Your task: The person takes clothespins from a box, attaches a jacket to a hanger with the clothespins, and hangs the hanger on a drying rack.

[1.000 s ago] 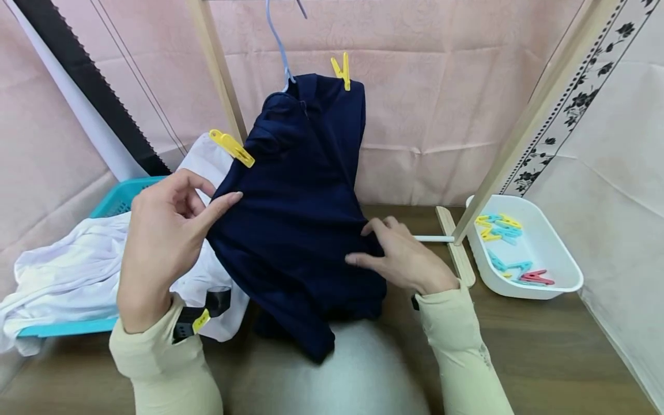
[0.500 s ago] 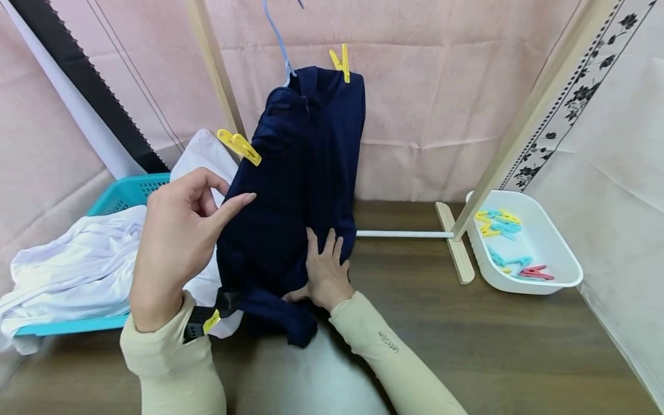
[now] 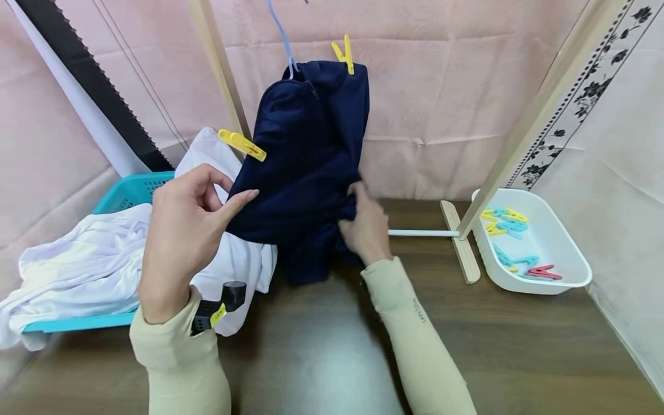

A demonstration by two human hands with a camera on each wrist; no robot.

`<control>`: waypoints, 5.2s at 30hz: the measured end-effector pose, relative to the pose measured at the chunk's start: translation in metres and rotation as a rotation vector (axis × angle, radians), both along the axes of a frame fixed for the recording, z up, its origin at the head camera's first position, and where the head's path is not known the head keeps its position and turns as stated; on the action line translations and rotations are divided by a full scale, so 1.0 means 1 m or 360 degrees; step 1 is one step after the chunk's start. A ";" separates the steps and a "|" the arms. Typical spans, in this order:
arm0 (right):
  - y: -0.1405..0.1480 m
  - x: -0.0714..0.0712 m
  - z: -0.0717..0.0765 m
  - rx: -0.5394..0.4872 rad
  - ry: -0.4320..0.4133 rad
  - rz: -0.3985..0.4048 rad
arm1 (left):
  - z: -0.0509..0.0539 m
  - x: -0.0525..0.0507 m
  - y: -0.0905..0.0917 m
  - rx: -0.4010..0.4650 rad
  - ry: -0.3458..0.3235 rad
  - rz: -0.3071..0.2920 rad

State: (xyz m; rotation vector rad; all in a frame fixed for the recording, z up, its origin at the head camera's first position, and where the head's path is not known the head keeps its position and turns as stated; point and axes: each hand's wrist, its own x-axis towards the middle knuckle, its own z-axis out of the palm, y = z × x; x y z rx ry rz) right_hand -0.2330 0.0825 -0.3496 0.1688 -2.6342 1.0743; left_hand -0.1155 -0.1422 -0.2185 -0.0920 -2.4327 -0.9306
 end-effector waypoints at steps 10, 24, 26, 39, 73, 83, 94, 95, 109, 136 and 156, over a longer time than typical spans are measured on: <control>0.006 -0.051 -0.006 -0.0295 0.0655 -0.0122 | -0.007 -0.010 0.011 -0.0035 -0.0043 -0.0024; 0.026 -0.030 0.008 0.0483 -0.0578 0.0593 | -0.001 -0.005 -0.003 -0.0119 -0.0302 0.0048; 0.031 -0.024 0.018 0.0473 -0.0590 0.0623 | 0.000 -0.002 -0.006 -0.0102 -0.0342 0.0023; 0.038 0.023 0.071 0.0336 -0.0408 0.0816 | -0.003 0.013 -0.043 -0.0235 -0.0525 -0.0009; -0.129 0.075 -0.002 -0.0304 -0.1033 0.0922 | -0.048 -0.023 -0.085 -0.0588 -0.1242 -0.0185; -0.145 0.085 -0.006 -0.0732 -0.0911 0.0734 | -0.042 -0.018 -0.100 -0.0403 -0.1314 -0.0185; -0.153 0.089 -0.006 -0.1139 -0.0808 0.0979 | -0.039 -0.010 -0.120 -0.0301 -0.1429 -0.0171; -0.154 0.090 -0.005 -0.1155 -0.0806 0.1021 | -0.039 -0.009 -0.122 -0.0298 -0.1447 -0.0174; -0.171 0.094 0.026 -0.1188 -0.0565 0.1413 | -0.041 -0.007 -0.131 -0.0395 -0.1314 -0.0219; -0.084 0.088 0.095 -0.0824 -0.0097 0.1438 | -0.042 0.006 -0.213 -0.0750 -0.1211 -0.0031; -0.083 0.080 0.088 -0.0830 -0.0102 0.1330 | -0.093 -0.066 -0.198 -0.0943 -0.2001 0.0184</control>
